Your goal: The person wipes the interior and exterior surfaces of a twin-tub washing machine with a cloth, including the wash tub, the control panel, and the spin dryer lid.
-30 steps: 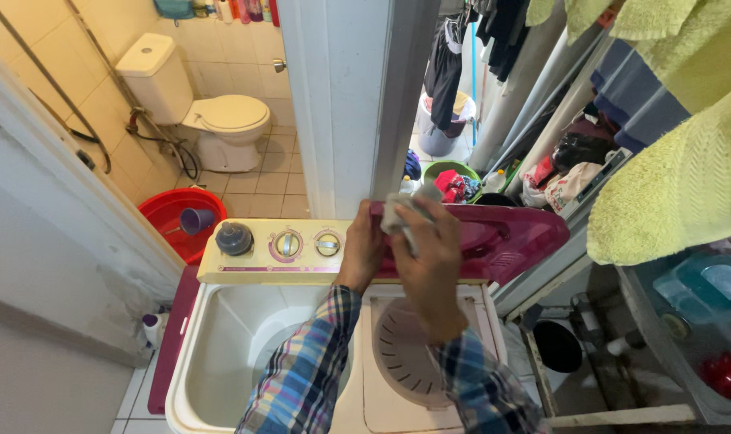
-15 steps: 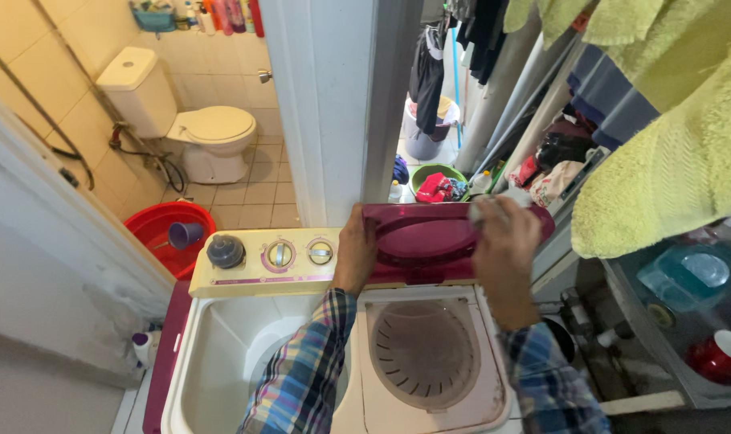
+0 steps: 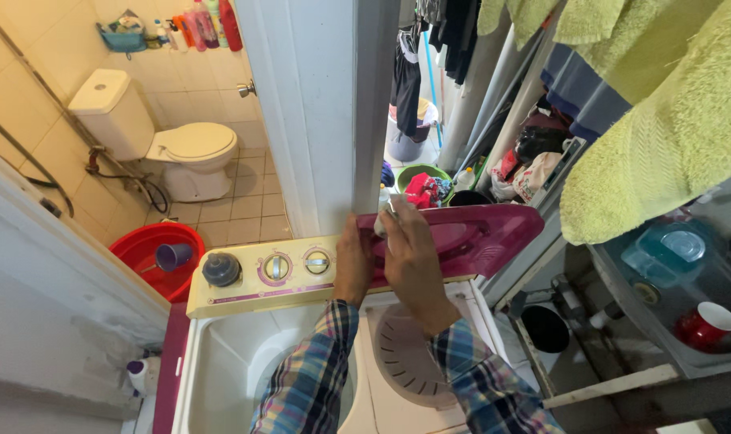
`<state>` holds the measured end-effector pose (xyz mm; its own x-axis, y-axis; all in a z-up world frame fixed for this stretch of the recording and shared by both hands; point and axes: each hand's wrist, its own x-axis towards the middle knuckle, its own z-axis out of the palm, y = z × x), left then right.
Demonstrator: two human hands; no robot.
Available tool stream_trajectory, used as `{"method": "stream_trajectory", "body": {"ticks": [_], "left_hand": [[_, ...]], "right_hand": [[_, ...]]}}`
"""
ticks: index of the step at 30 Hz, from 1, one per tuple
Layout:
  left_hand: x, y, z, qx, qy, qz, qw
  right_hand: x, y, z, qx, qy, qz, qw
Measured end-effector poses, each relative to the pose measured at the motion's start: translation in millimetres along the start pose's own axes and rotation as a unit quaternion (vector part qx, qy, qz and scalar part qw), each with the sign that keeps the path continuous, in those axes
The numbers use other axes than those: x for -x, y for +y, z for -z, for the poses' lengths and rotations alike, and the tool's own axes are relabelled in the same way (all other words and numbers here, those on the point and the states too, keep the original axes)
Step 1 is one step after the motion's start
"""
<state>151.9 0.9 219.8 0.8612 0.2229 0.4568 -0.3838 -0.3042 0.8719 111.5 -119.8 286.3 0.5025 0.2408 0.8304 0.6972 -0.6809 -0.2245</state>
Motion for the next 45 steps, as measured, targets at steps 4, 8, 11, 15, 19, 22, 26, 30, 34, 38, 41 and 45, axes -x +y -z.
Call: {"method": "stream_trajectory", "body": {"ticks": [4,8,11,15,19,22,26,30,34,38,41,45], "left_hand": [[-1.6,-6.6,-1.2,-0.006,-0.014,-0.013,1.0],[1.5,-5.3,0.3,-0.053,-0.015,-0.021,0.998],[5.5,1.7,2.5,-0.019,-0.011,-0.061,0.998],[6.2,9.7,3.6,-0.045,-0.022,-0.008,0.999],[5.6,10.6,4.3,-0.03,-0.016,-0.007,0.999],[2.8,6.6,2.6,-0.038,-0.022,0.014,0.999],[2.8,3.4,1.7,0.002,-0.03,0.03,0.999],[4.0,0.4,-0.4,-0.019,-0.021,-0.005,1.0],[5.1,0.4,-0.3,-0.045,-0.017,-0.014,0.999],[7.8,4.6,0.5,-0.037,-0.014,-0.015,0.999],[9.1,5.7,1.2,-0.053,-0.015,-0.007,0.998],[8.9,9.1,5.2,-0.053,-0.005,-0.004,0.999]], "right_hand": [[8.1,13.8,9.0,0.033,0.01,-0.007,0.999],[19.9,51.8,32.5,0.101,0.022,-0.031,0.994],[30.0,78.0,58.3,0.141,0.027,-0.083,0.986],[34.6,84.7,61.8,0.138,0.042,-0.156,0.977],[23.8,61.8,38.3,0.074,0.049,-0.197,0.976],[13.5,24.6,16.8,0.057,0.027,-0.06,0.996],[1.0,3.0,7.4,0.033,-0.021,-0.036,0.999],[4.4,26.2,21.7,0.075,-0.029,-0.027,0.996],[25.6,71.7,45.1,0.135,-0.006,-0.071,0.988],[40.5,111.0,62.4,0.171,0.03,-0.127,0.977],[46.9,115.2,64.4,0.169,0.06,-0.167,0.969],[37.6,86.7,42.4,0.144,0.061,-0.118,0.981]]}}
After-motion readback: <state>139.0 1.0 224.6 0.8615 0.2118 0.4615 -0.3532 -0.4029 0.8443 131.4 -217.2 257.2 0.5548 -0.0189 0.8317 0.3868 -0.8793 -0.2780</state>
